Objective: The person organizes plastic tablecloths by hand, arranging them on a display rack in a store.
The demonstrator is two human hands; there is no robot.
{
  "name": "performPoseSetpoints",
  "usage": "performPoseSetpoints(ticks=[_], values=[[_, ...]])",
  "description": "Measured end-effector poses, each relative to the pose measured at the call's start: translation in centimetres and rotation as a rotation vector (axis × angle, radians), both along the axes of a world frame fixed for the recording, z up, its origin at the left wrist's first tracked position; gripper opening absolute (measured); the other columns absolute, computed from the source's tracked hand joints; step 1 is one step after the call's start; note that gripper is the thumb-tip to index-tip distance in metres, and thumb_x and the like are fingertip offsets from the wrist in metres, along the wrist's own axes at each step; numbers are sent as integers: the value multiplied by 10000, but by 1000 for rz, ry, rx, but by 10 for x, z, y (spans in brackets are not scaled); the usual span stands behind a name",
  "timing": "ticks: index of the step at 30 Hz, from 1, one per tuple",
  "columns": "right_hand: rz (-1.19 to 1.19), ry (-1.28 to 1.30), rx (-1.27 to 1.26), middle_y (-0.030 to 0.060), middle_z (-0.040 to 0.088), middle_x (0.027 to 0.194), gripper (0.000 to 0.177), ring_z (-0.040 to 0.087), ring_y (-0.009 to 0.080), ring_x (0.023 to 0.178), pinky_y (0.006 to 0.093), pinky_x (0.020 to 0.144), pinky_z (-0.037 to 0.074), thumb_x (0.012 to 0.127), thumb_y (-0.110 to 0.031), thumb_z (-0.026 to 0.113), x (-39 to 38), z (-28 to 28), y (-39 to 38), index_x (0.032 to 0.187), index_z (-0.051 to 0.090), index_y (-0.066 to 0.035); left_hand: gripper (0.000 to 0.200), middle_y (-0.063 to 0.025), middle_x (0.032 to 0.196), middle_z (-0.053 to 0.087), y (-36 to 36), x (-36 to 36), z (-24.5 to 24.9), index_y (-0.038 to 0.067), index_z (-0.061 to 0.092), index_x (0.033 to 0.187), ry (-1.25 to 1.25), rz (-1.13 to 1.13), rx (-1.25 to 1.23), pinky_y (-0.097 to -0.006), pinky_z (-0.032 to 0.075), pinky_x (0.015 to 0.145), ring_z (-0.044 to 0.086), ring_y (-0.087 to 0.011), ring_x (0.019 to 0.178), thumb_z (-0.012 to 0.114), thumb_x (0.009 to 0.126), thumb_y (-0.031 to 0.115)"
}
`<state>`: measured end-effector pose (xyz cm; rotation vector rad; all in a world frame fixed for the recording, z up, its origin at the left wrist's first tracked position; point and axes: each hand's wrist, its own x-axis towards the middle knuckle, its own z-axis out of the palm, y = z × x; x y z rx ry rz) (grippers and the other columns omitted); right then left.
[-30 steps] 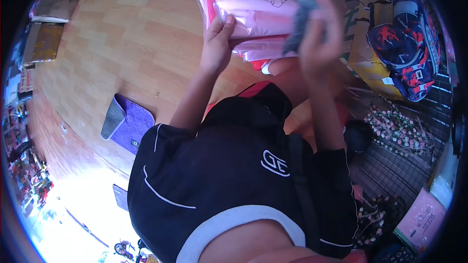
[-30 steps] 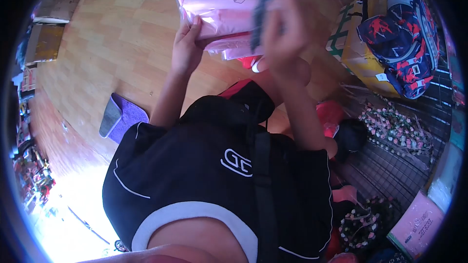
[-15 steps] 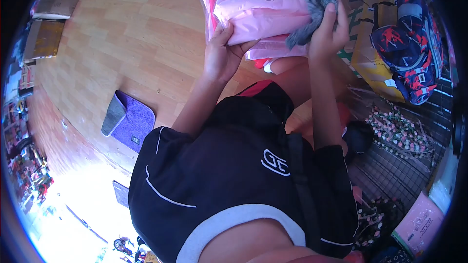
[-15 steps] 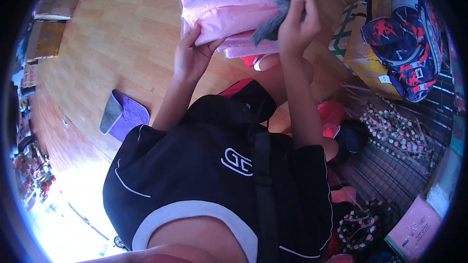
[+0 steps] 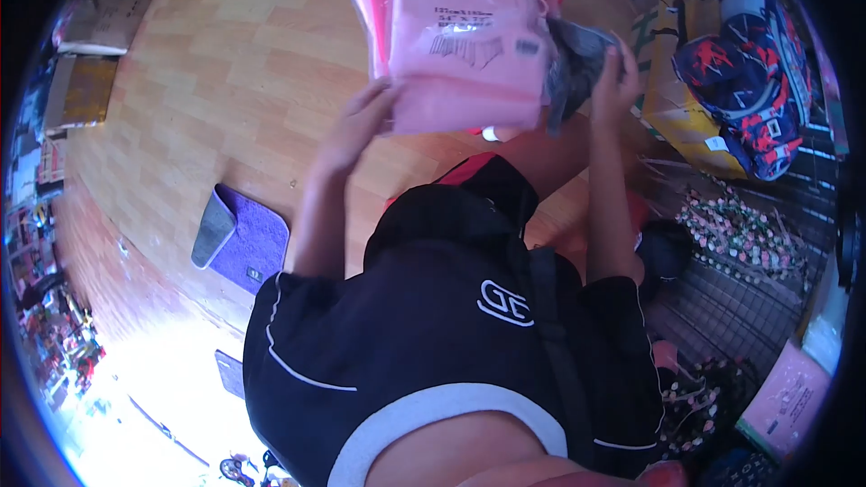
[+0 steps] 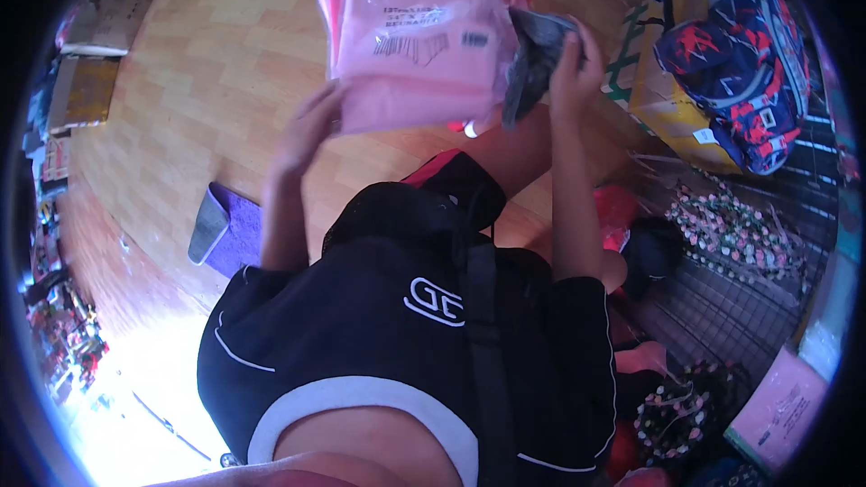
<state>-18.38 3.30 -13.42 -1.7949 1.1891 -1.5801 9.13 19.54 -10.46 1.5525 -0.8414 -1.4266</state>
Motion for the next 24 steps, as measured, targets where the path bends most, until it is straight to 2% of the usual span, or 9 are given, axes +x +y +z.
performPoseSetpoints(ticks=[2, 3, 5, 7, 8, 10, 14, 17, 24], values=[[-258, -285, 143, 77, 577, 960, 240, 537, 144, 857, 260, 773, 418, 851, -122, 487, -31, -7, 4, 1023, 546, 36, 373, -105, 976, 568, 11, 45, 17, 38, 501, 1108, -204, 8, -306, -271, 415, 749, 522, -167, 962, 394, 875, 309], [-273, -281, 134, 77, 577, 960, 240, 537, 144, 857, 260, 773, 418, 851, -122, 487, -47, -8, 10, 1023, 546, 36, 415, -93, 1017, 563, 16, 78, 38, 47, 484, 1138, -502, 110, -479, -336, 414, 773, 525, -195, 958, 340, 878, 338], [-266, -424, 207, 94, 559, 984, 281, 529, 145, 870, 257, 795, 413, 851, -131, 487, -73, -4, 26, 1071, 513, 42, 414, -93, 1016, 563, 4, 64, 58, 47, 484, 1137, -465, 92, -496, -336, 414, 773, 525, -195, 958, 340, 878, 336], [-345, -395, 240, 94, 555, 991, 285, 524, 145, 878, 257, 801, 407, 849, -135, 491, -100, -23, 34, 1071, 513, 43, 412, -93, 1014, 563, 2, 75, 39, 47, 484, 1136, -403, 50, -501, -336, 414, 772, 526, -196, 957, 341, 876, 333], [-406, -369, 277, 94, 551, 997, 289, 519, 144, 885, 256, 808, 401, 848, -139, 496, -119, -28, 39, 1071, 513, 44, 411, -93, 1013, 563, -14, 52, 62, 47, 485, 1136, -361, 15, -514, -336, 415, 772, 526, -197, 956, 341, 876, 331], [-515, -246, 195, 97, 576, 961, 268, 524, 160, 889, 262, 810, 395, 839, -134, 501, -126, -24, 59, 1056, 542, 20, 409, -93, 1010, 564, -35, 47, 36, 47, 485, 1135, -258, -69, -537, -337, 415, 771, 526, -198, 955, 342, 874, 328], [-586, -373, 113, 91, 570, 976, 243, 517, 154, 899, 254, 817, 385, 835, -116, 506, -131, -28, 85, 1026, 556, 24, 405, -93, 1005, 565, -70, 5, 28, 47, 486, 1132, -79, -203, -544, -337, 416, 769, 526, -199, 952, 343, 871, 321], [-568, -506, 82, 83, 569, 968, 227, 514, 144, 902, 248, 814, 384, 838, -103, 496, -139, -39, 101, 1011, 559, 30, 402, -93, 1002, 565, -84, -5, 35, 47, 487, 1131, -20, -246, -542, -337, 417, 768, 526, -201, 951, 344, 869, 316], [-683, -466, 71, 67, 569, 942, 216, 518, 130, 866, 245, 796, 397, 846, -88, 477, -169, -33, 152, 1006, 553, 36, 395, -92, 993, 567, -106, 1, 60, 47, 489, 1127, 38, -235, -545, -338, 419, 765, 527, -204, 946, 347, 864, 304]])
